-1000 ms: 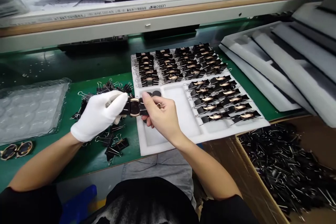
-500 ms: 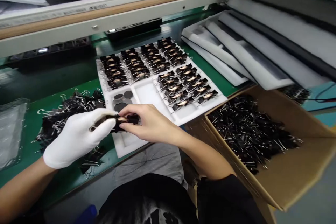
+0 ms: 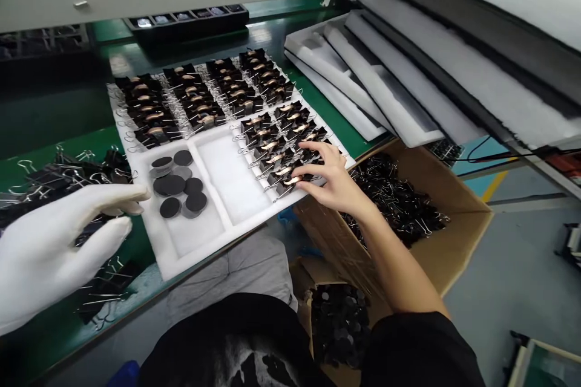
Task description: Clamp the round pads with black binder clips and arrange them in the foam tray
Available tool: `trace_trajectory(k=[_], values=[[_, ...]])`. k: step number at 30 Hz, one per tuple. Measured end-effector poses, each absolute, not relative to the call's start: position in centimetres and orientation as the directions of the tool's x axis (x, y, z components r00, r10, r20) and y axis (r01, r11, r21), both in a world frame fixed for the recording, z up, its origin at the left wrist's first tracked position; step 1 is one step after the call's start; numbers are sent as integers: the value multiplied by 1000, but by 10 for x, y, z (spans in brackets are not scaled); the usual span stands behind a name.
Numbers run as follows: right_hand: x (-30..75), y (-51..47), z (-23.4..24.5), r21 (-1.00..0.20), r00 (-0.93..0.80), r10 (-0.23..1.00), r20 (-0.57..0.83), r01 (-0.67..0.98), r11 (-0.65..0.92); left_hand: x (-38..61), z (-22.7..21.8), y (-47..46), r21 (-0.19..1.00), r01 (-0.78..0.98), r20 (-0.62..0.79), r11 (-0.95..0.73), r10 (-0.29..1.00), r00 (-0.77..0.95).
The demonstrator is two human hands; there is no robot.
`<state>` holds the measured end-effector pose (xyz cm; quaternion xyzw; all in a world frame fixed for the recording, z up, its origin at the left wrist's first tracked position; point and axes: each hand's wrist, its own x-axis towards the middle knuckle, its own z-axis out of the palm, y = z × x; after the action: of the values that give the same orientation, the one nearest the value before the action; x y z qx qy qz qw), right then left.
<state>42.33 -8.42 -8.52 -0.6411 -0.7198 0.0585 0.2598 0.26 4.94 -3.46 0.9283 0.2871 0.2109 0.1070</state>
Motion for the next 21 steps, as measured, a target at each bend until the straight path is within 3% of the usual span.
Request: trace_trajectory(k=[4, 10, 21], values=[[419, -80, -88, -321, -85, 942, 324, 927, 194, 2, -36, 51, 328, 484, 328, -811, 578, 747], [424, -80, -75, -228, -189, 958, 216, 944, 237, -8, -38, 53, 323, 462, 334, -826, 556, 761], [426, -82, -70, -170, -217, 958, 188, 953, 250, -11, -41, 56, 262, 423, 292, -867, 489, 822]])
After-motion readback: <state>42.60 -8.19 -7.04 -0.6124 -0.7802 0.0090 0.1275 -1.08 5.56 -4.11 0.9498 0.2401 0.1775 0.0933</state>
